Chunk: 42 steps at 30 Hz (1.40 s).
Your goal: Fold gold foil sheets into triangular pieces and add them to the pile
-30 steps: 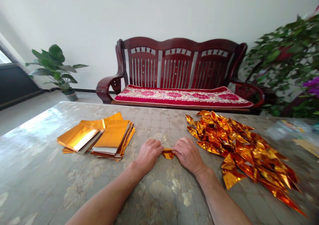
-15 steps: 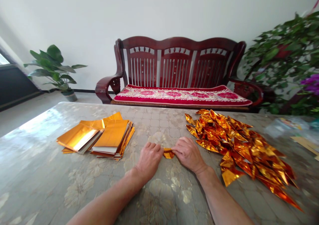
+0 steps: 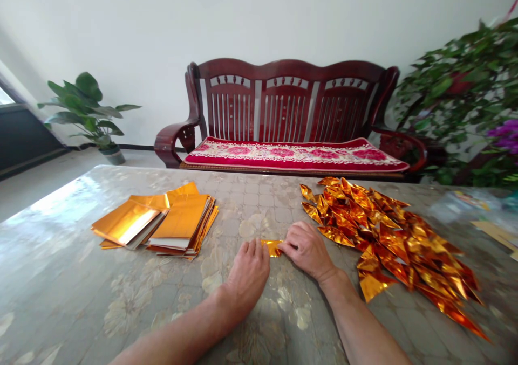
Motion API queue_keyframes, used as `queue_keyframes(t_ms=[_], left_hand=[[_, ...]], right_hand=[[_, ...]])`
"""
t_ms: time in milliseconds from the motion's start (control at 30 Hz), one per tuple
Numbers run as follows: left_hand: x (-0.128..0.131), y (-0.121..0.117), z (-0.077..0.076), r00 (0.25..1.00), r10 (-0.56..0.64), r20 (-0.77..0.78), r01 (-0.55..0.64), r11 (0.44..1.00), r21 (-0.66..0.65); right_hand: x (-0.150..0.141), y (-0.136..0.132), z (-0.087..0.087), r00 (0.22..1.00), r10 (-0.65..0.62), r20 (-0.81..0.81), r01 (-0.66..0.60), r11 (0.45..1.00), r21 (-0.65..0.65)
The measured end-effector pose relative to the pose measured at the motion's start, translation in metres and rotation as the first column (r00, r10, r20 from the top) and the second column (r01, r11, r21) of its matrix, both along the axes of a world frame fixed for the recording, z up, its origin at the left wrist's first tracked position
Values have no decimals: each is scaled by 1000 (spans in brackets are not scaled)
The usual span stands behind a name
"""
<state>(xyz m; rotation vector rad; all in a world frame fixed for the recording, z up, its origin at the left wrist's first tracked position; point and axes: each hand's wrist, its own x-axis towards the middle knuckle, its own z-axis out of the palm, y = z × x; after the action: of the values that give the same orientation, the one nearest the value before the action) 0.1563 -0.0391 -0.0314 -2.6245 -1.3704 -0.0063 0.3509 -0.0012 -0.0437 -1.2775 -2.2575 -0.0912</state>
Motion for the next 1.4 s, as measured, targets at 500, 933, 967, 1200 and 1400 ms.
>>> queue_keyframes(t_ms=[500, 933, 967, 1200, 1400], left_hand=[[-15, 36, 6, 940, 164, 298, -111, 976, -188], [-17, 41, 8, 877, 238, 418, -116, 948, -296], [-17, 41, 7, 865, 249, 436, -110, 941, -321], [-18, 46, -5, 751, 372, 546, -94, 878, -469], [-18, 47, -9, 662, 335, 670, -9, 898, -440]], right_hand=[[1, 3, 2, 992, -126, -26, 119, 975, -186], [2, 1, 2, 994, -86, -65, 69, 972, -226], [2, 1, 2, 994, -84, -75, 64, 971, -232], [4, 3, -2, 978, -91, -187, 35, 958, -284], [3, 5, -2, 982, 38, -186, -83, 967, -242]])
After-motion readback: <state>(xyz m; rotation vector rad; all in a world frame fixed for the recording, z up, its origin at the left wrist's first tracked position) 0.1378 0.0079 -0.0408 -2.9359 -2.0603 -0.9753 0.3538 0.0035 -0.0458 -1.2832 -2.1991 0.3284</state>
